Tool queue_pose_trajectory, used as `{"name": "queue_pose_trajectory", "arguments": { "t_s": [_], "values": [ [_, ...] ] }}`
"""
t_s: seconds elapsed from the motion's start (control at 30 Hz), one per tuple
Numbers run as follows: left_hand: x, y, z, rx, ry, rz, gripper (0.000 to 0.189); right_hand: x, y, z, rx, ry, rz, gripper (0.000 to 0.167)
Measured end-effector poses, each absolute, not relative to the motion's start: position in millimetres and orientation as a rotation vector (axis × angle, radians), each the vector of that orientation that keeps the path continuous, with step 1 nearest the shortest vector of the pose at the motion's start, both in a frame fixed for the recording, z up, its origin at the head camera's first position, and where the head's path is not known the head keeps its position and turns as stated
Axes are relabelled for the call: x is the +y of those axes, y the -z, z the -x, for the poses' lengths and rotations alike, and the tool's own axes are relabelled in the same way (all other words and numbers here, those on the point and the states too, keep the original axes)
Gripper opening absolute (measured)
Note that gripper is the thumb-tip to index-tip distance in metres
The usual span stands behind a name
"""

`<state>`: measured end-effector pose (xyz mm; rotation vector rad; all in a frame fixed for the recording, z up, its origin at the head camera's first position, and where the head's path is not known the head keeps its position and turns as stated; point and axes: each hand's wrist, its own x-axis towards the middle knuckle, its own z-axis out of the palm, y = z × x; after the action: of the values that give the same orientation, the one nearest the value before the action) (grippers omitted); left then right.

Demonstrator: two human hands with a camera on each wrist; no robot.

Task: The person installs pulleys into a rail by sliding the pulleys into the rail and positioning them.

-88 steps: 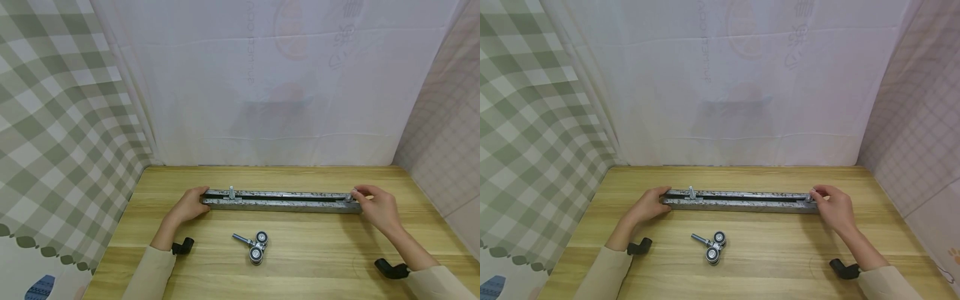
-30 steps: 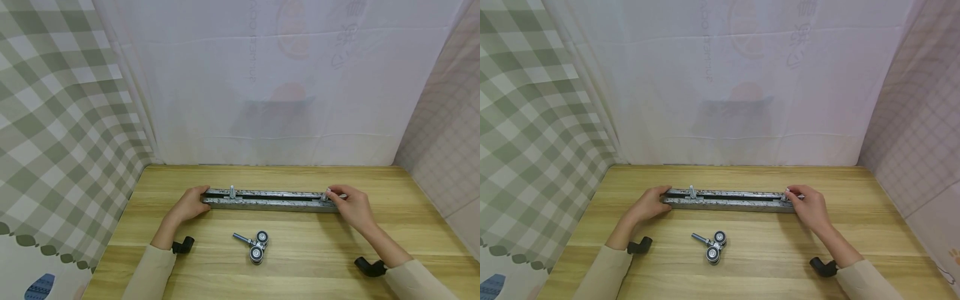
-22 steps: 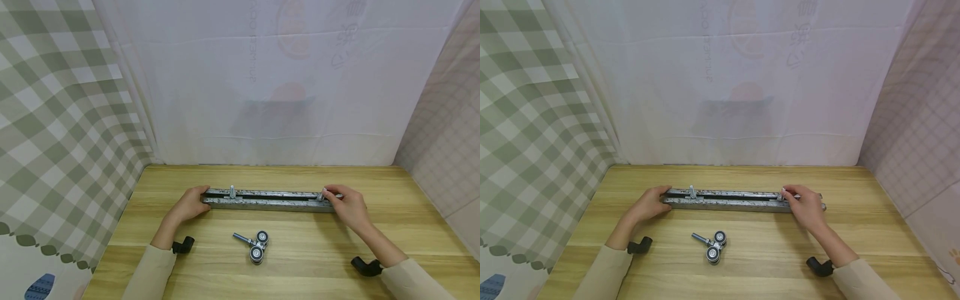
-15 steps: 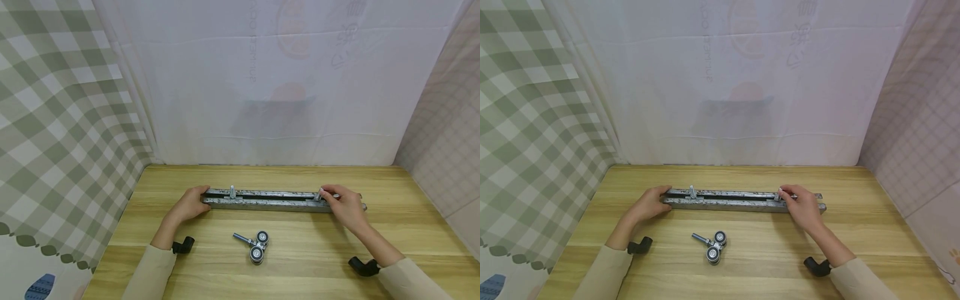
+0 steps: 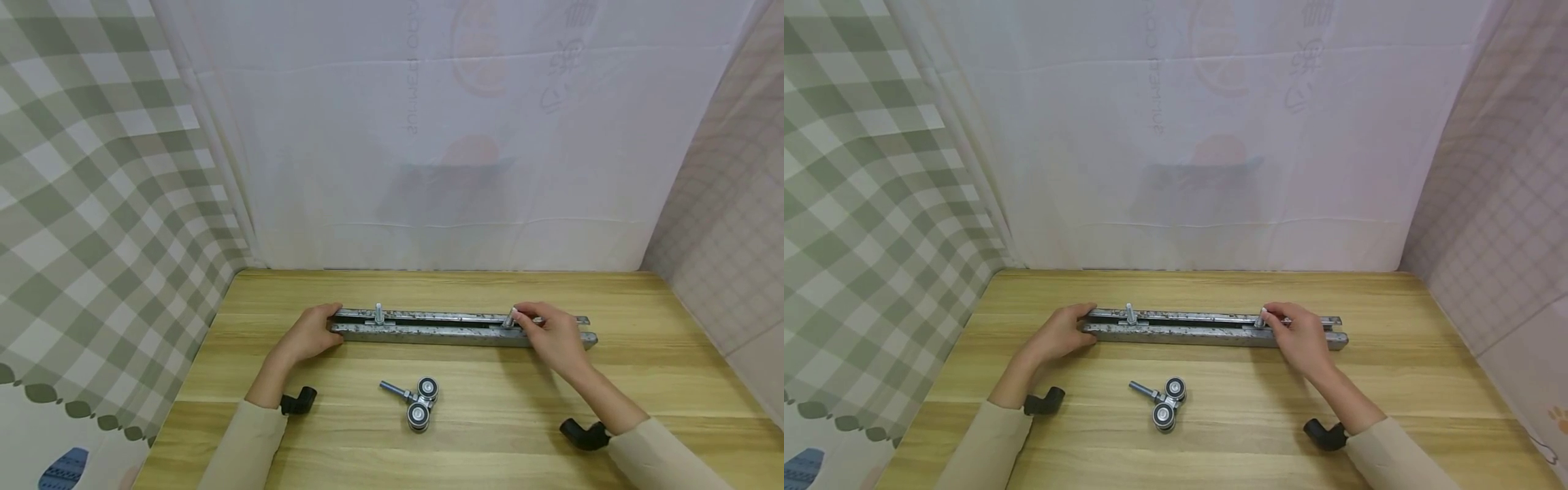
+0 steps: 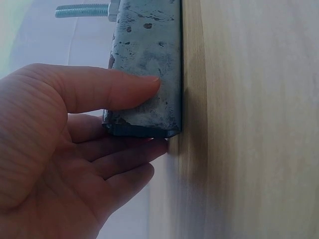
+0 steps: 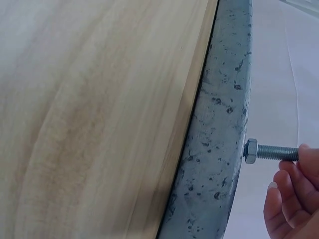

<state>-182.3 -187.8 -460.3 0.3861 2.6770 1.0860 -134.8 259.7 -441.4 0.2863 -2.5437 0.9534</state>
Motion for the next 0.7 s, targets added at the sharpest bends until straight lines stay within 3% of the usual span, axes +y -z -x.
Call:
{"name": "queue_pose_trajectory", "arguments": {
  "t_s": [0.7],
  "values": [
    [-188.4, 460.0, 182.0, 2.676, -1.075, -0.391, 0.071, 242.6, 444.5, 139.5, -2.511, -0.979, -0.367, 0.014]
  ]
}}
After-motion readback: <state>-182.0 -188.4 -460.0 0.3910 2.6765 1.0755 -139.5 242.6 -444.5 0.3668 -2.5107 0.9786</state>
